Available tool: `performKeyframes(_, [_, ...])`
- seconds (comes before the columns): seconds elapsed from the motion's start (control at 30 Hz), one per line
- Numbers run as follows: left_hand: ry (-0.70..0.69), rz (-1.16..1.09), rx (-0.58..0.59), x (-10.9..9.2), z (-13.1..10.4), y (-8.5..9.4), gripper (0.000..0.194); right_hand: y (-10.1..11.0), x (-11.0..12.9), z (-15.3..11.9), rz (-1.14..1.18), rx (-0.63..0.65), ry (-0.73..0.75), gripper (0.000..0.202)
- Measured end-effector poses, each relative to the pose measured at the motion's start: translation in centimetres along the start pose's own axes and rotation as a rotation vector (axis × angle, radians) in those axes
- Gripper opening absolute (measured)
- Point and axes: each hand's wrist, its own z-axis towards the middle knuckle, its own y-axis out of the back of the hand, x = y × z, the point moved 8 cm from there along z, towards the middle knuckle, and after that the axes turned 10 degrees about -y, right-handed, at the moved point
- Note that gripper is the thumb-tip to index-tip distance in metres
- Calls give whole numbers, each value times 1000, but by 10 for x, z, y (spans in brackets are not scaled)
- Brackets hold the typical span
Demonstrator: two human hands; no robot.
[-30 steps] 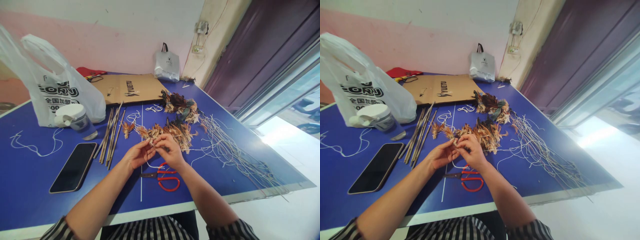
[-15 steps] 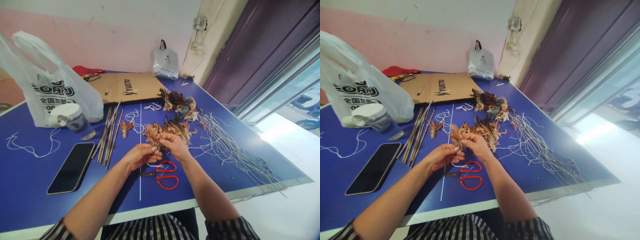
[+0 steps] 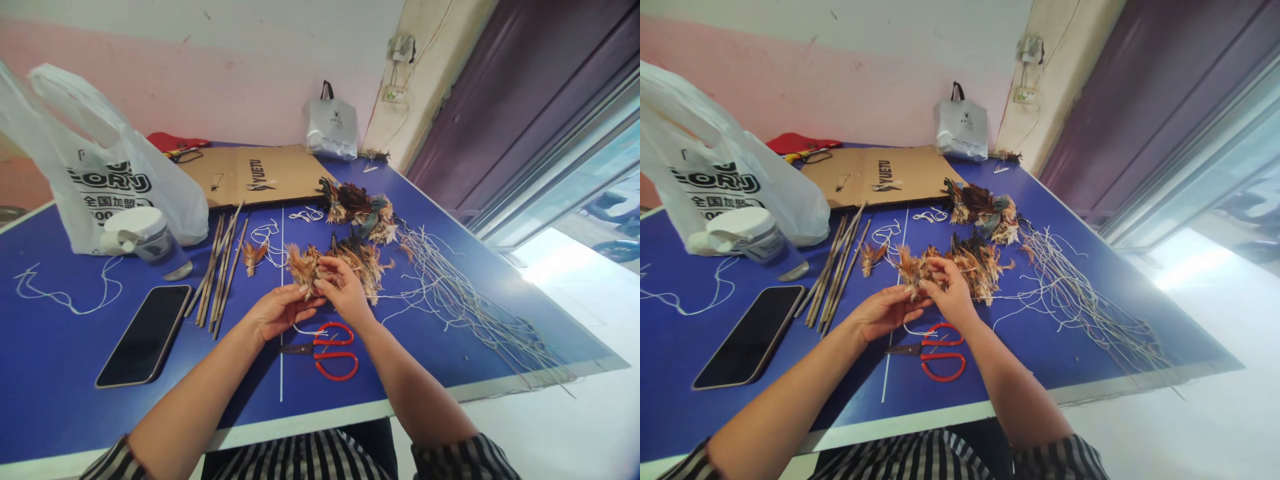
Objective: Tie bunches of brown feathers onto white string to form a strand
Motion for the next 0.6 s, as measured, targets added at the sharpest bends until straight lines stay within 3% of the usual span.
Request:
performKeyframes(0.1, [-11, -89, -79, -3, 2, 8, 12, -2, 24, -11, -350, -64, 265, 67])
performKeyframes(0.2, [3, -87, -103, -1, 2, 10, 13, -13, 34, -18, -615, -59, 399, 75])
performKeyframes(0.33, [-19, -51, -62, 0, 2, 5, 13, -17, 33, -17, -712, -93, 411, 76])
performKeyframes(0.6, [-31, -24, -37, 3, 1, 1, 13, -15, 27, -14, -689, -101, 371, 75])
